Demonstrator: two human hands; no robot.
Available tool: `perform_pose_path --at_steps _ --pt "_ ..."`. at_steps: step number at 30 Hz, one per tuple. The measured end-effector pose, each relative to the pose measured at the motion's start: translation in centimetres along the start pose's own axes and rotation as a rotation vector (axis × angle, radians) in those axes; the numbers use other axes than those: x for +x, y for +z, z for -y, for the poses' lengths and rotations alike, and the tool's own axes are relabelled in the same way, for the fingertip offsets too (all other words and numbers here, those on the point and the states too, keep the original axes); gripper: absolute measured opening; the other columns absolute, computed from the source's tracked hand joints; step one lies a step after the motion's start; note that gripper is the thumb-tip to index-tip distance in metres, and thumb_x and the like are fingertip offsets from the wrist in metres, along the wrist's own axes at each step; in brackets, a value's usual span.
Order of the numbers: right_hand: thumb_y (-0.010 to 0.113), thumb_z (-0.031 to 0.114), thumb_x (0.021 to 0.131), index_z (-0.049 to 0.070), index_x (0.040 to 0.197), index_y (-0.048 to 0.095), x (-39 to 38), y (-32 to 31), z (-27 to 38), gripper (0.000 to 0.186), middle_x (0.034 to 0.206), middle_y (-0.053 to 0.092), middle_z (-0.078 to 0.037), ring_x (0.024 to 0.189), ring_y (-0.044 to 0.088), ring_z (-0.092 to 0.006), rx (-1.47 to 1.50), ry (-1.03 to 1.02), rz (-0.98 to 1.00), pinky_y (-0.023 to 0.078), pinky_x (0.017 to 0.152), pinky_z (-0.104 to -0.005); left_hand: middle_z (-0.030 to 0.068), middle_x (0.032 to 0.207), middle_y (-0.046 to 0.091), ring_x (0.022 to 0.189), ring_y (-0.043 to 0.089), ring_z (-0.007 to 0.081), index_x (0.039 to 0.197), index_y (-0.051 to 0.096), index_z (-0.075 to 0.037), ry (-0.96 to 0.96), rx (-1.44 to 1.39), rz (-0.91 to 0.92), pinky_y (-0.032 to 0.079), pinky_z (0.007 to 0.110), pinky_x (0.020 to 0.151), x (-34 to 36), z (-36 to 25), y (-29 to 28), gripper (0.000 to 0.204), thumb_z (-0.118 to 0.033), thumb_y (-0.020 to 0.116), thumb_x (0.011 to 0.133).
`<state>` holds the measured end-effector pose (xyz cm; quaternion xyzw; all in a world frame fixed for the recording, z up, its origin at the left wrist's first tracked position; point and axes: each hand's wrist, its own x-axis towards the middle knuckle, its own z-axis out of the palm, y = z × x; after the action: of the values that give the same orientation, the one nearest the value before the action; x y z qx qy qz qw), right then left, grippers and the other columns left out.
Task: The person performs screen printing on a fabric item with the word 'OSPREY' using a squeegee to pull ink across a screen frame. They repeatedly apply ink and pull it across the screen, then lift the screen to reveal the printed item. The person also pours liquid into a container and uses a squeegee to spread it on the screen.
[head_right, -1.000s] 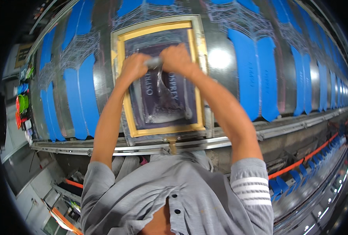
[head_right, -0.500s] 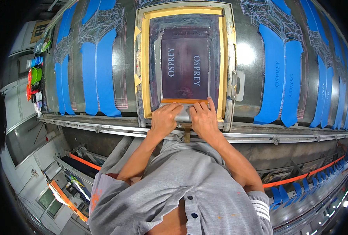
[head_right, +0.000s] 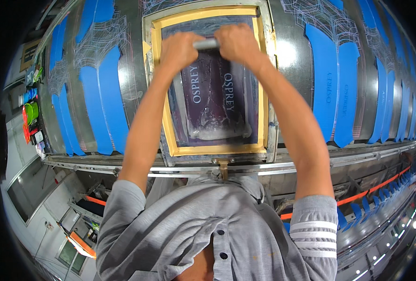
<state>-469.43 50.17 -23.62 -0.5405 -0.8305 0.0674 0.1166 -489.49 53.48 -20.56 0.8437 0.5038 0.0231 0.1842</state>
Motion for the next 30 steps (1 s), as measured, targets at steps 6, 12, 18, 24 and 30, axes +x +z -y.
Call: perform_pose_path --at_steps 6,12,18,24,30 --pt "0.062 0.002 0.077 0.005 0.089 0.068 -14.6 -1.8 10.8 0.014 0.093 0.063 -0.013 0.098 0.062 -0.0302 0.191 0.041 -0.042 0.041 0.110 -0.0518 0.0054 0.115 0.075 0.100 0.073 0.0269 0.114 0.077 -0.013 -0.035 -0.169 -0.029 0.060 0.040 0.083 -17.8 -5.5 4.8 0.051 0.006 0.065 0.069" --pt "0.074 0.019 0.080 0.006 0.098 0.070 -23.4 -3.3 15.7 0.023 0.097 0.064 -0.013 0.105 0.062 -0.0317 0.308 0.085 0.151 0.038 0.114 -0.0533 0.0091 0.111 0.075 0.097 0.072 0.0293 0.110 0.073 -0.006 0.022 -0.213 -0.128 0.059 0.040 0.081 -27.4 -9.2 7.2 0.046 0.008 0.065 0.067" --pt "0.067 0.049 0.094 0.005 0.137 0.061 -21.4 -3.5 4.3 0.062 0.131 0.059 -0.028 0.111 0.061 -0.0458 -0.080 0.486 -0.272 0.047 0.092 -0.0535 0.0097 0.112 0.076 0.101 0.072 0.0304 0.108 0.076 -0.005 0.022 -0.204 -0.113 0.059 0.040 0.086 -27.8 -9.1 7.2 0.044 0.006 0.063 0.068" --pt "0.059 0.037 0.098 0.001 0.107 0.074 -19.9 -0.3 -0.9 0.040 0.093 0.073 -0.025 0.082 0.069 -0.0419 0.366 0.987 -0.177 0.052 0.075 -0.0490 0.0106 0.112 0.076 0.102 0.072 0.0308 0.108 0.076 -0.005 0.036 -0.209 -0.175 0.058 0.041 0.088 -28.2 -9.4 7.6 0.043 0.005 0.062 0.069" --pt "0.061 0.027 0.097 -0.003 0.093 0.073 -18.6 -4.7 1.9 0.033 0.072 0.067 -0.018 0.062 0.058 -0.0244 0.429 0.891 -0.400 0.045 0.063 -0.0422 0.0094 0.118 0.074 0.110 0.070 0.0281 0.114 0.074 -0.006 0.071 -0.294 -0.227 0.057 0.039 0.091 -30.6 -7.5 6.0 0.049 0.004 0.065 0.067"
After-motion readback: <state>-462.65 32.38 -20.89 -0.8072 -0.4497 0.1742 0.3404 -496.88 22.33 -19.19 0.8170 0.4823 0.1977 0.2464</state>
